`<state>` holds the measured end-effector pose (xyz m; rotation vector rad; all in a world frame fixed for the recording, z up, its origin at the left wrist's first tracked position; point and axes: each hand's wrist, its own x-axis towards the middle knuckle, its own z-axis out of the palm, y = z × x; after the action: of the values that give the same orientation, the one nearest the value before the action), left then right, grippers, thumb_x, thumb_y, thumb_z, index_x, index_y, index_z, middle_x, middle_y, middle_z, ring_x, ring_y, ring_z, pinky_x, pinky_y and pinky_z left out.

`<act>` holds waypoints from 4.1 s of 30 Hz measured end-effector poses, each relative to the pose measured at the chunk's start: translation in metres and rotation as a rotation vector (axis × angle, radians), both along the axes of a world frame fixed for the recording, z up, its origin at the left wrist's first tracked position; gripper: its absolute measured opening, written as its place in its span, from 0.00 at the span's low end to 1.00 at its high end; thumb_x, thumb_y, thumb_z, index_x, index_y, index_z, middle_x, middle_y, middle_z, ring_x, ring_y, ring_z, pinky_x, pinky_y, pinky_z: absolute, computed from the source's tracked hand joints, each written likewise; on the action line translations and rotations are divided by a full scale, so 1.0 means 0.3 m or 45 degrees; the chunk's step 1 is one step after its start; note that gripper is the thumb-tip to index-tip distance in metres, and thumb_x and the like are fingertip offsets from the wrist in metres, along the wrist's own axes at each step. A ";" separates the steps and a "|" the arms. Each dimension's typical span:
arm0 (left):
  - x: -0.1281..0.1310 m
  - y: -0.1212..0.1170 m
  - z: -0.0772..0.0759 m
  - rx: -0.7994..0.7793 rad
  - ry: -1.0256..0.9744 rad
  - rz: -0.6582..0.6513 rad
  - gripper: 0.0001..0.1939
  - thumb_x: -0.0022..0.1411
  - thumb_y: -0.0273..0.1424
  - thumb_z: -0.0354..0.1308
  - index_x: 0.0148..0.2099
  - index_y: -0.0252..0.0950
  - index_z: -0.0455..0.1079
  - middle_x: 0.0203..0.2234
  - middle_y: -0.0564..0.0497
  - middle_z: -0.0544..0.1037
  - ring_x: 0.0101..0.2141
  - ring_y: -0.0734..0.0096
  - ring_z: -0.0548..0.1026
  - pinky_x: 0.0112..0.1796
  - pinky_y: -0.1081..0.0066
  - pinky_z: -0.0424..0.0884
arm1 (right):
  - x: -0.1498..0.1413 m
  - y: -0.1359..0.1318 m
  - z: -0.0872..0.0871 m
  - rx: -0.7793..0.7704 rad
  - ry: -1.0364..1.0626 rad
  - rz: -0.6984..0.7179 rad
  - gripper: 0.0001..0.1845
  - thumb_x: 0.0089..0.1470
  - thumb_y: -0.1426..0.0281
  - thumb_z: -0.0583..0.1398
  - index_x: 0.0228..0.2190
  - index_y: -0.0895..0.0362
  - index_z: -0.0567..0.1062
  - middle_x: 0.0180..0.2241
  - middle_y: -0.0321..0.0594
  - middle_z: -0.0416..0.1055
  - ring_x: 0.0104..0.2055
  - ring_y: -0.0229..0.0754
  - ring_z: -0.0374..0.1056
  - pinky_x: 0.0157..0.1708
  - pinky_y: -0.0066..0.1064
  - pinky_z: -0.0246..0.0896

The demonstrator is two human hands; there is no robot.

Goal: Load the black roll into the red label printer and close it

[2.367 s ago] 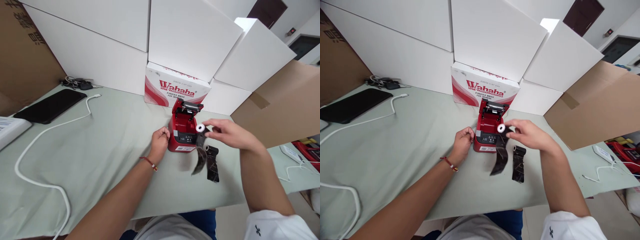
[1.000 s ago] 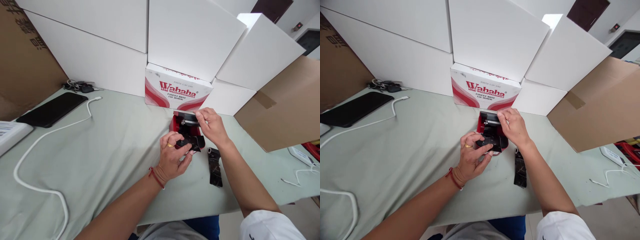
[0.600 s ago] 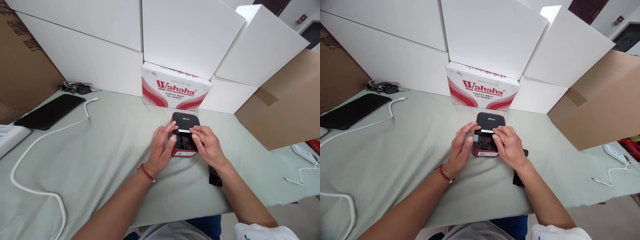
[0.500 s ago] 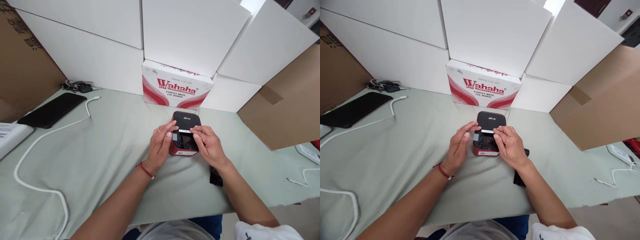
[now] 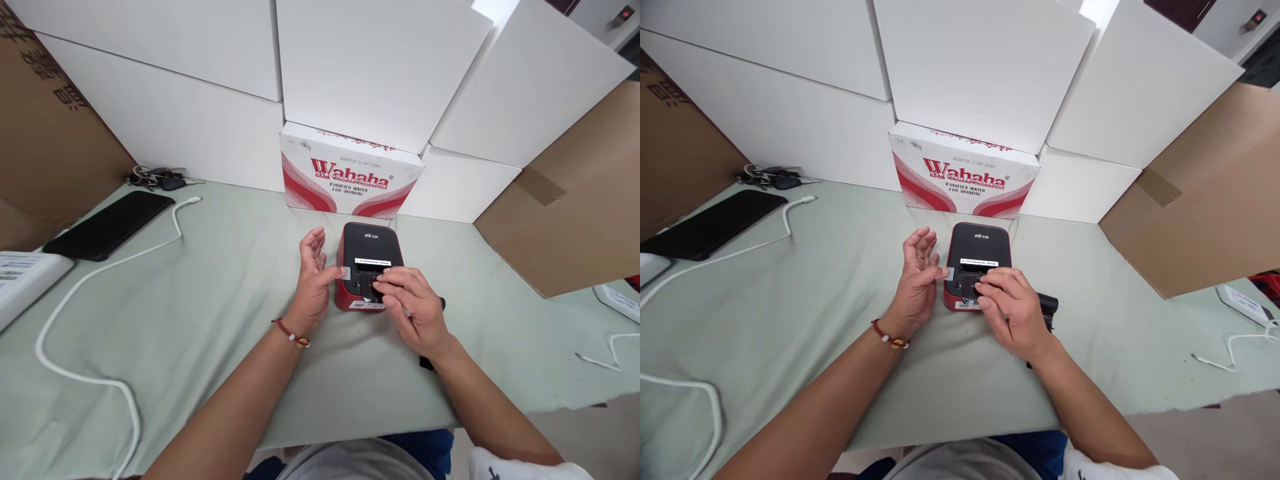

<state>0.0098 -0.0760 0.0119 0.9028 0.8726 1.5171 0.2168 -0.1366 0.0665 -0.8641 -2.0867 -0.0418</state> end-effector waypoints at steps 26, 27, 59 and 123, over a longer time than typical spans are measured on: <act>0.025 0.001 -0.031 0.016 -0.100 -0.221 0.28 0.54 0.31 0.66 0.58 0.46 0.66 0.62 0.48 0.73 0.70 0.57 0.68 0.70 0.57 0.67 | -0.083 0.126 0.296 -0.701 -0.669 -0.420 0.20 0.77 0.61 0.57 0.37 0.53 0.85 0.38 0.42 0.84 0.36 0.42 0.76 0.38 0.35 0.65; 0.025 0.001 -0.034 0.003 -0.093 -0.225 0.28 0.55 0.32 0.66 0.57 0.45 0.66 0.62 0.47 0.74 0.69 0.56 0.69 0.70 0.57 0.68 | -0.097 0.162 0.300 -0.737 -0.762 -0.495 0.17 0.76 0.64 0.58 0.42 0.53 0.86 0.41 0.43 0.86 0.39 0.44 0.78 0.40 0.35 0.65; -0.002 0.004 -0.034 -0.060 -0.027 -0.218 0.25 0.56 0.39 0.69 0.54 0.42 0.69 0.60 0.46 0.76 0.62 0.57 0.73 0.62 0.59 0.72 | 0.320 0.047 0.072 -1.256 -0.270 -0.649 0.33 0.68 0.49 0.62 0.63 0.56 0.82 0.52 0.48 0.87 0.36 0.44 0.78 0.41 0.39 0.77; 0.016 -0.080 -0.071 0.615 0.789 -0.024 0.47 0.69 0.53 0.72 0.80 0.49 0.56 0.80 0.34 0.54 0.82 0.35 0.54 0.77 0.29 0.60 | 0.099 0.351 0.115 -0.233 0.207 -0.444 0.35 0.77 0.42 0.54 0.70 0.48 0.75 0.74 0.51 0.72 0.78 0.55 0.67 0.76 0.57 0.67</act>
<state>0.0146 -0.1001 -0.0095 1.7915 0.9309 1.4732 0.2464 -0.0314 0.1011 -1.2921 -1.7884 0.0334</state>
